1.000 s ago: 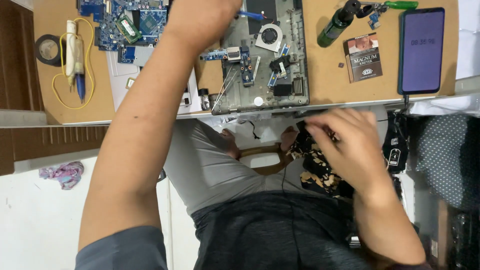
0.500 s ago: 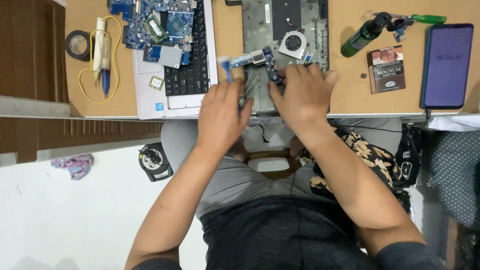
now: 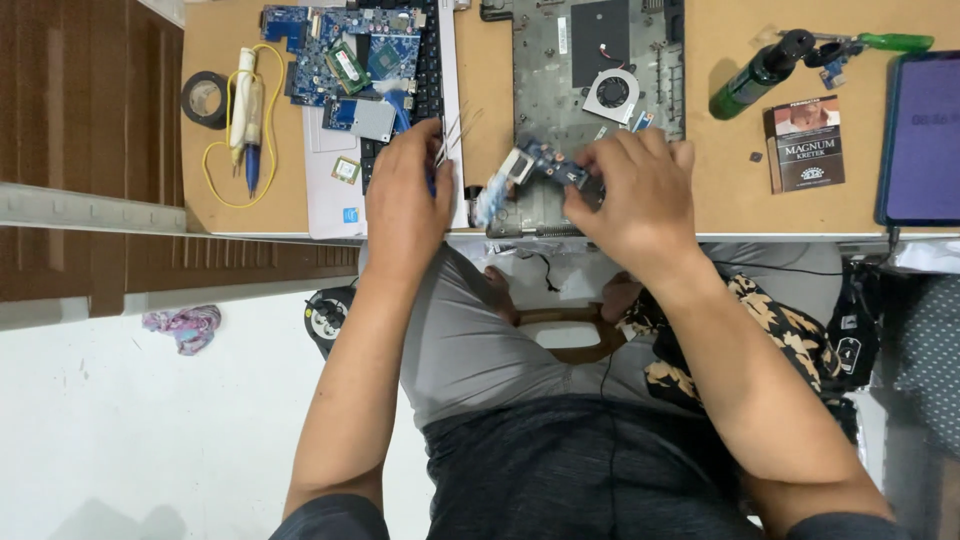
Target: Cleaning a laptop daughterboard and chassis using a brush and cleaning solution.
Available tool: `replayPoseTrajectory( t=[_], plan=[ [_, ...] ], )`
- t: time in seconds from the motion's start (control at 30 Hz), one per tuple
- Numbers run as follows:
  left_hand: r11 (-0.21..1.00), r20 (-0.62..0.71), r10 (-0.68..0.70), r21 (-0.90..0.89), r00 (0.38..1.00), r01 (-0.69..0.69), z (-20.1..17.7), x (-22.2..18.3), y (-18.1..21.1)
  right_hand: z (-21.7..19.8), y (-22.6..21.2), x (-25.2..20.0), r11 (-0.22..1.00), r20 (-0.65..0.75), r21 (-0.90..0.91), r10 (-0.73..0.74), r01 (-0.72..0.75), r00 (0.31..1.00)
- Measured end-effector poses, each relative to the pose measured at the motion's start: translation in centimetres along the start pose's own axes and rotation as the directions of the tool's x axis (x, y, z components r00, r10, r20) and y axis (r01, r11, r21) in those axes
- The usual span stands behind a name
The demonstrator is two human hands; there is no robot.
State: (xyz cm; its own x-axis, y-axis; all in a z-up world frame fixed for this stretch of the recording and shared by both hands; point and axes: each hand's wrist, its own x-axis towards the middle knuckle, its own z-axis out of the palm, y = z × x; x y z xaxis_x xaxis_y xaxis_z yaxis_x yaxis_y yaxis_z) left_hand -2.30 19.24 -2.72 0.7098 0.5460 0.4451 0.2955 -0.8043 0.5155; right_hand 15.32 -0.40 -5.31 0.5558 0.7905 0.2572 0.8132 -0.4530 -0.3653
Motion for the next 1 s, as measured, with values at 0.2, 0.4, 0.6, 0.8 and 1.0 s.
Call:
replayPoseTrajectory(
  t=[0.2, 0.4, 0.6, 0.8, 1.0],
  plan=[
    [0.99, 0.029, -0.039, -0.133, 0.999, 0.042, -0.5, -0.7, 2.1, -0.1, 1.8, 1.9, 0.971, -0.065, 0.04, -0.235, 0.238, 0.97],
    [0.838, 0.122, -0.035, -0.538, 0.992, 0.096, 0.2, -0.7, 5.1, -0.6, 2.6, 2.1, 0.975, 0.056, 0.053, -0.217, 0.214, 0.975],
    [0.673, 0.297, -0.113, -0.679, 0.948, 0.293, 2.3, 0.3, 4.4, -0.1, 3.2, 2.5, 0.984, 0.146, 0.079, -0.17, 0.159, 0.975],
    [0.785, 0.396, -0.115, -0.526, 0.911, 0.327, 4.2, 3.1, 5.6, 1.7, 4.8, 2.4, 0.972, 0.105, 0.191, -0.161, 0.139, 0.981],
    [0.989, 0.511, 0.145, -0.091, 0.847, -0.114, 6.5, 5.1, 6.5, 2.9, 5.4, 2.7, 0.97, 0.121, 0.229, -0.11, 0.08, 0.986]
  ],
)
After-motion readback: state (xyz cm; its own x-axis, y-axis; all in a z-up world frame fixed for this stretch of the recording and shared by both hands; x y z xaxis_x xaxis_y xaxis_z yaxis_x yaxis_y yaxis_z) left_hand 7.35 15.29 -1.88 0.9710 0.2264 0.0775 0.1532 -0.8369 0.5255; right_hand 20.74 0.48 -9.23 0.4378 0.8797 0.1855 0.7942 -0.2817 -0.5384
